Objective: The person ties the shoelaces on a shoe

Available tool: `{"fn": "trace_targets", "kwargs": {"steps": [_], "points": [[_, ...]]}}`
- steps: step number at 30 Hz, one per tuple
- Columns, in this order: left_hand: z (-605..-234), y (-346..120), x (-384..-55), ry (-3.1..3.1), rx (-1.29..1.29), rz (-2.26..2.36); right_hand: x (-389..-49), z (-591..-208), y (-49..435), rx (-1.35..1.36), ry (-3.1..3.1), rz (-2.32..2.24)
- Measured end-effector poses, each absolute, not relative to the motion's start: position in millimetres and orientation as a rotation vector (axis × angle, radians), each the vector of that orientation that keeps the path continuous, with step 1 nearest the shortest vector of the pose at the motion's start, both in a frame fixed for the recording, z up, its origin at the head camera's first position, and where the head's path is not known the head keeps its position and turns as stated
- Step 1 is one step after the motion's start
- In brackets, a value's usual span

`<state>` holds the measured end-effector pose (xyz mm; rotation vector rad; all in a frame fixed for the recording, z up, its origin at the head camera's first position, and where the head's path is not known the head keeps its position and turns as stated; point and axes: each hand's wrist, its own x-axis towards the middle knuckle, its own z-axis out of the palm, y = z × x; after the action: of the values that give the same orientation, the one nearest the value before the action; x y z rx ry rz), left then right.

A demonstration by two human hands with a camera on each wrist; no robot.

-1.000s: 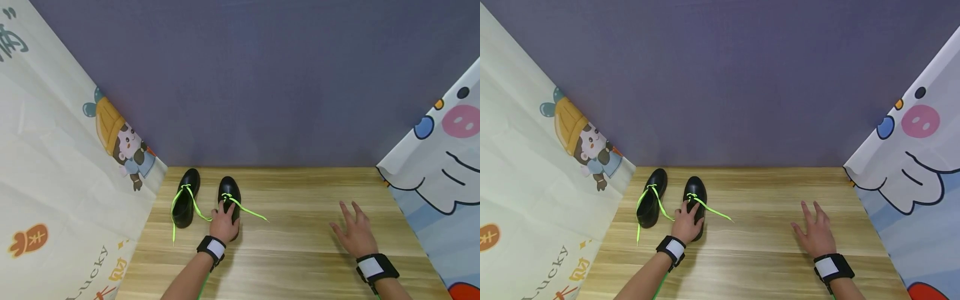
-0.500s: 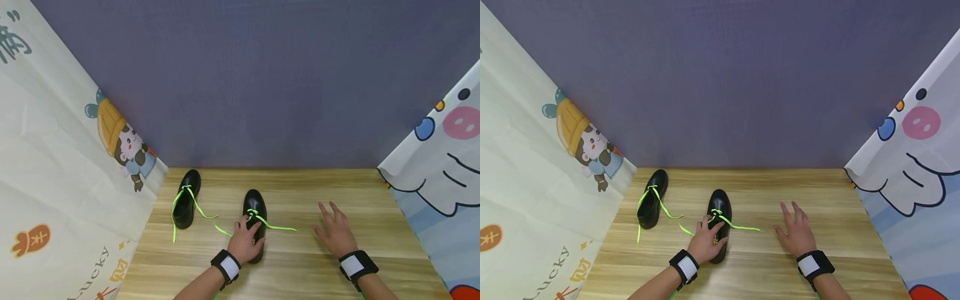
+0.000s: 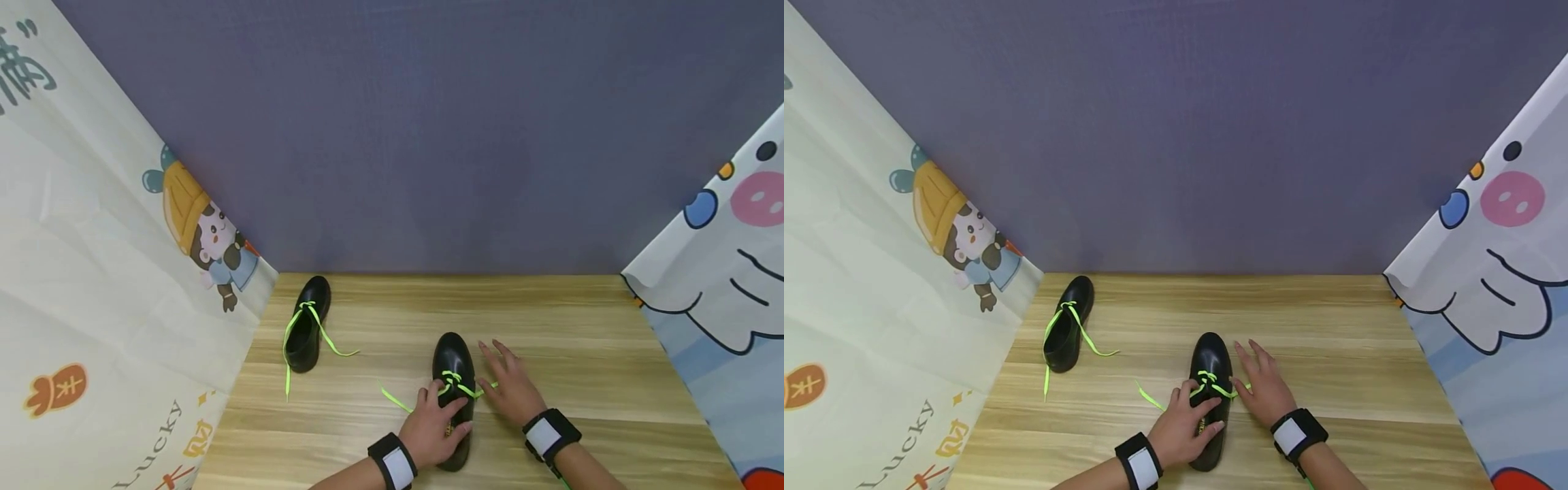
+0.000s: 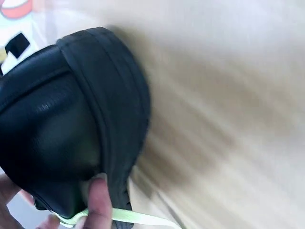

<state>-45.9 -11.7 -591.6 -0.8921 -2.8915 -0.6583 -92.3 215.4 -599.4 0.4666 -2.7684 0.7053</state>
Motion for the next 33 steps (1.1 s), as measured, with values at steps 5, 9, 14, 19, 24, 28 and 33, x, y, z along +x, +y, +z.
{"fn": "trace_targets", "kwargs": {"steps": [5, 9, 14, 19, 24, 28, 33], "points": [[-587.8, -10.7, -42.6, -2.858, -0.985, -0.719, -83.4, -601.2, 206.4, 0.547, -2.789, 0.863], [-584.7, -15.0, -54.5, -2.872, -0.804, -0.745, -79.6, -602.6, 202.1, 0.598, -2.797, 0.924], [-587.0, -19.0, -67.3, -2.933, -0.701, -0.821, -76.0, -605.5, 199.5, 0.603, -2.826, 0.954], [-597.4, -17.8, -66.7, -3.0, -0.735, -0.943, -71.8, -604.5, 197.2, 0.597, -2.82, 0.975], [-598.0, -16.2, -63.3, -3.065, -0.679, -1.099, -69.1, -603.4, 197.9, 0.569, -2.842, 0.967], [-595.8, -15.7, -63.4, -3.078, -0.627, -1.1, -67.0, -603.0, 199.2, 0.513, -2.91, 1.046], [-595.5, -17.6, -67.2, -3.048, -0.633, -1.063, -62.9, -607.2, 201.8, 0.476, -2.944, 1.101]]}}
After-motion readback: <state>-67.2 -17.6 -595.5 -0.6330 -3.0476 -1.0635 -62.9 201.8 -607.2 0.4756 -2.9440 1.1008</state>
